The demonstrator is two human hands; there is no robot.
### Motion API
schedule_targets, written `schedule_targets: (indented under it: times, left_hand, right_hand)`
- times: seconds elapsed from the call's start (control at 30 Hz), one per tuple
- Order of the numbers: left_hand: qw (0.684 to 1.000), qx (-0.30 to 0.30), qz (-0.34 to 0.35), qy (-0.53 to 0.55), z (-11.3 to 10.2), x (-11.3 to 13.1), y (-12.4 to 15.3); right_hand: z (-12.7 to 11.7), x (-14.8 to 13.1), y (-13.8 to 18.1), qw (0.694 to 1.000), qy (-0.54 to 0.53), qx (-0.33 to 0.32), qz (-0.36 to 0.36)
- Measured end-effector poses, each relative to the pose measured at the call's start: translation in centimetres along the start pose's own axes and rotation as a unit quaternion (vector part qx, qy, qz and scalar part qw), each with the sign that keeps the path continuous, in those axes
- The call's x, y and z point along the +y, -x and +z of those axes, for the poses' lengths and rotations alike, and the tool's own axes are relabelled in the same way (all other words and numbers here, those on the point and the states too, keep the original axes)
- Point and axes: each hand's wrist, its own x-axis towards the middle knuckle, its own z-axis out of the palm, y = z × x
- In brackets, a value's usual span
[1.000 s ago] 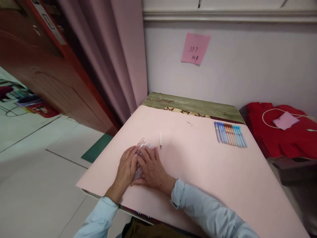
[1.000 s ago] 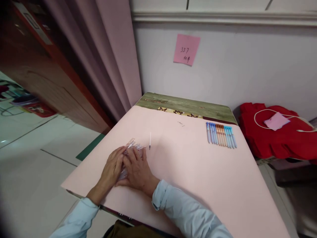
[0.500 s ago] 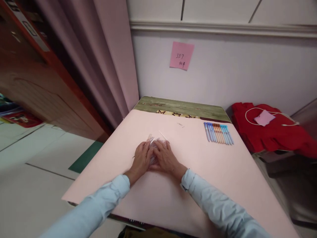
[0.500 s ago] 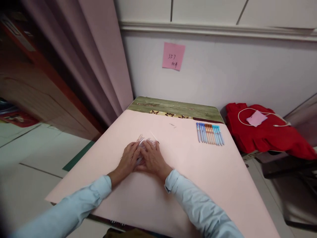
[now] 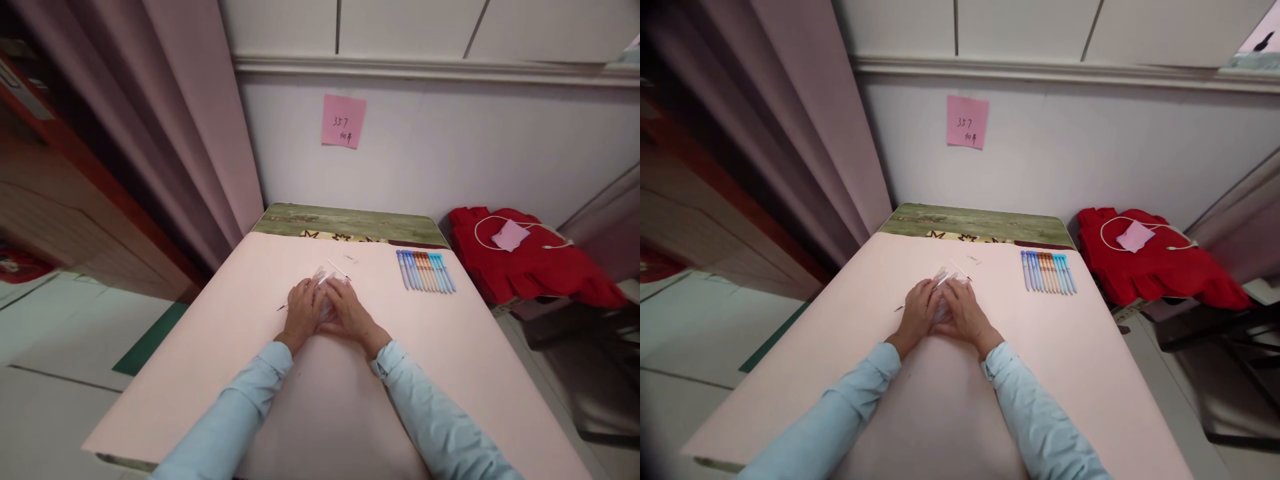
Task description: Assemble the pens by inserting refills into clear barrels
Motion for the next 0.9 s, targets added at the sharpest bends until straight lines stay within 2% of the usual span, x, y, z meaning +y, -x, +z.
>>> schedule_targets:
  times: [0.17, 0.23, 0.3, 0.4, 0.5, 0.57, 0.63, 0.77, 0.9]
  left_hand:
    - [0.997, 0.031, -0.032, 0.07, -0.6, -0.8, -0.4]
    - [0.99, 0.064, -0.071, 0.102, -1.4, -1.4, -0.6]
    - [0.986, 0.084, -0.095, 0.105, -2.2, -1.6, -0.6]
    - [0.997, 0.029, -0.044, 0.053, -2.9, -0.6, -0.1]
    - [0.994, -0.089, 0.045, -0.039, -2.7, 1.4, 0.9]
    - [0.985, -0.131, 0.076, -0.084, -2.3, 2.5, 1.5]
    - [0.979, -0.138, 0.088, -0.118, -1.9, 3.0, 1.8]
    - [0.975, -0.109, 0.112, -0.156, -1.6, 3.2, 1.5]
    - [0.969, -0.107, 0.146, -0.168, -1.4, 4.0, 0.7]
  right_hand:
    - [-0.3, 0.7, 0.4, 0.997, -0.068, 0.04, 0.016]
    - [-0.5, 1.1, 0.3, 0.992, -0.083, 0.08, 0.061]
    - [-0.5, 1.8, -0.1, 0.979, -0.069, 0.134, 0.138]
    - [-0.1, 2.7, -1.1, 0.96, 0.003, 0.154, 0.233]
    - [0.5, 2.9, -1.9, 0.957, 0.08, 0.115, 0.253]
    - [0.5, 2.6, -2.1, 0.957, 0.099, 0.105, 0.252]
    - [0.0, 2.4, -2.2, 0.957, 0.093, 0.111, 0.252]
    - [-1.4, 3.2, -2.8, 0.946, 0.087, 0.143, 0.276]
    - [-2.1, 4.5, -4.2, 0.927, 0.12, 0.099, 0.342]
